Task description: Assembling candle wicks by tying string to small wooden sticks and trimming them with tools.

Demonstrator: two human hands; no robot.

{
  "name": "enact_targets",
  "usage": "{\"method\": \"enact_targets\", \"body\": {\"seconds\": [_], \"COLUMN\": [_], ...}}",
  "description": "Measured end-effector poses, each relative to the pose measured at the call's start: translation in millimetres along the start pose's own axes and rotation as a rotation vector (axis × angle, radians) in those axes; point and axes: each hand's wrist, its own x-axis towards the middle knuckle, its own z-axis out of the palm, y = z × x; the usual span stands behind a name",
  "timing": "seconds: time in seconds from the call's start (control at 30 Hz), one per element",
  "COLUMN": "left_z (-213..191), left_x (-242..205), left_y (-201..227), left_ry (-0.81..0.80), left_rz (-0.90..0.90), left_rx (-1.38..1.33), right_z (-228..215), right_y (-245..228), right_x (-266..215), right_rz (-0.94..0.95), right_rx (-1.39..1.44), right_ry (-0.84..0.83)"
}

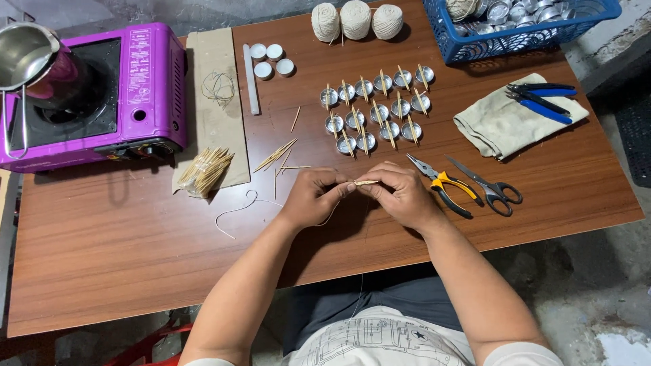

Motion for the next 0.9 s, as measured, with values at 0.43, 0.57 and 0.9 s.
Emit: {"method": "enact_targets", "body": {"seconds": [0.43,0.57,0.9], "left_z": [-3.1,-4.9,-0.1], "left_x": [-0.1,-0.3,-2.6], "left_y": [-4.4,-7.0,-25.7], "left_ry": [-0.083,-0.069,-0.045], "left_rz": [-0.34,-0.394,-0.401], "left_rx": [-0.234,-0.34,-0.407], "right_z": [7.8,11.1,8.8], "right_y": [21.0,19.5,9.8], "right_x": [-7.8,-6.7,-5.5], "right_rz": [-0.111,-0.104,-0.02], "right_rx": [0.026,0.029,0.112], "right_ry": [0.02,0.055,0.105]}}
